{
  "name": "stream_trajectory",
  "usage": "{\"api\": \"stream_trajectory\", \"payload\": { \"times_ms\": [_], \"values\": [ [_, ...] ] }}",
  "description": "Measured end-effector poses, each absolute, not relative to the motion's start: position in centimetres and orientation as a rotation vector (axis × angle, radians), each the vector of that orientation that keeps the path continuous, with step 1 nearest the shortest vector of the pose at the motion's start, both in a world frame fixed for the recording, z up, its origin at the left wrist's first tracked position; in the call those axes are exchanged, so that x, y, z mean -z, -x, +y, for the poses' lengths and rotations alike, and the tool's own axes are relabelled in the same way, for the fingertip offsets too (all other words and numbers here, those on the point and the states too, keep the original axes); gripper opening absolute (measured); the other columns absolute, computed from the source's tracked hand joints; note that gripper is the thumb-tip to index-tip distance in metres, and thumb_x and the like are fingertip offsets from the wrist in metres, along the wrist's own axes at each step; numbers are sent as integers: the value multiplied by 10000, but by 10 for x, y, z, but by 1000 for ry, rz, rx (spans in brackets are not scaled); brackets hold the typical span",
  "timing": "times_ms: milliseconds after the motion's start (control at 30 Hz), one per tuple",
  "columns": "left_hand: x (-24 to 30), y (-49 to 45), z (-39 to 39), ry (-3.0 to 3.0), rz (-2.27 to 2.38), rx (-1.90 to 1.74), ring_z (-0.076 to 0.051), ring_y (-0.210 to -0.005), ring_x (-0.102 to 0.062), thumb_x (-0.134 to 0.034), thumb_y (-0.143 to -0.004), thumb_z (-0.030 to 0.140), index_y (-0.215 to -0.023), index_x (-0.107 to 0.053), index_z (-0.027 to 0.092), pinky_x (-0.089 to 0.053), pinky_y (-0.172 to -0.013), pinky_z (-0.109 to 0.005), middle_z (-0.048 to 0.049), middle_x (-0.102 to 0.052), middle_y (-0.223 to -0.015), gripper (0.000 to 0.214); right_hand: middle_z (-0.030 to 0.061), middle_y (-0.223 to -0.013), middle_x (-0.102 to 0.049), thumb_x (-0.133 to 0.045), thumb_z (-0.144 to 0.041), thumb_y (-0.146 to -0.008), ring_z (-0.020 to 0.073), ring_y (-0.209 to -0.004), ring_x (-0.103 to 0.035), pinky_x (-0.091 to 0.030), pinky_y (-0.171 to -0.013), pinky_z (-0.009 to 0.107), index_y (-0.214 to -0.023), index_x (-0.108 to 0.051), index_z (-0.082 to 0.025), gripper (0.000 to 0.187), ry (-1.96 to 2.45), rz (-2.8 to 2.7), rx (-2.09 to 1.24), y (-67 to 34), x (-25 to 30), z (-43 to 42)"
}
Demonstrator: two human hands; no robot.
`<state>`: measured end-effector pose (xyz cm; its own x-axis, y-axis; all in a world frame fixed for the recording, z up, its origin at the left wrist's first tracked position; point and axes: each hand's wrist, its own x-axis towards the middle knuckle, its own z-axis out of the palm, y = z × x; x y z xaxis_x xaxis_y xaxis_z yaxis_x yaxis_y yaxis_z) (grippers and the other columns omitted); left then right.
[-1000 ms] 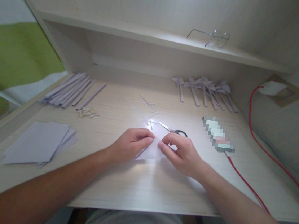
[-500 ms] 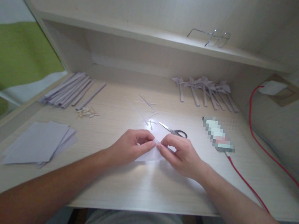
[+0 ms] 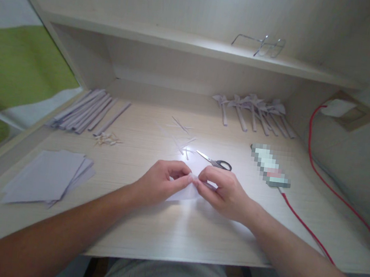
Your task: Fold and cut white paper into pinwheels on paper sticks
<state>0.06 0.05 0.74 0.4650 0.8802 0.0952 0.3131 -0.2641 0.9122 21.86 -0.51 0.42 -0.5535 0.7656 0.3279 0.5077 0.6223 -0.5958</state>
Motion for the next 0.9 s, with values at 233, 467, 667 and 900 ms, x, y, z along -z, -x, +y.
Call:
{"api": "stream_trajectory", "payload": {
  "times_ms": [233, 467, 667, 900],
  "values": [
    [-7, -1, 0, -1789, 999, -828, -148, -744, -614, -627, -920, 296, -821, -734, 153, -450, -677, -243, -25, -707, -783, 204, 13, -719, -617, -605, -280, -964, 135, -635, -534, -401, -614, 275, -783, -605, -185, 204, 994, -2208, -607, -218, -3, -5],
    [-5, 0, 2, -1616, 1011, -992, -142, -730, -611, -656, -909, 325, -849, -726, 158, -459, -665, -235, -20, -704, -802, 190, 26, -818, -684, -713, -360, -901, 162, -731, -605, -458, -654, 277, -959, -687, -193, 179, 1124, -1897, -912, -221, -7, -1],
    [-2, -1, 3, -1477, 1002, -1082, -145, -717, -618, -699, -884, 372, -876, -724, 158, -461, -630, -232, -31, -711, -823, 216, 10, -695, -658, -761, -423, -851, 148, -631, -610, -485, -585, 266, -813, -712, -172, 258, 1116, -1646, -1210, -222, -8, 6],
    [-2, -1, 2, -1477, 1001, -1111, -139, -735, -626, -704, -888, 348, -883, -716, 162, -464, -648, -228, -26, -710, -836, 186, 0, -634, -661, -810, -430, -804, 142, -548, -632, -520, -541, 265, -830, -690, -168, 290, 1094, -1515, -1308, -220, -7, 7]
  ]
}}
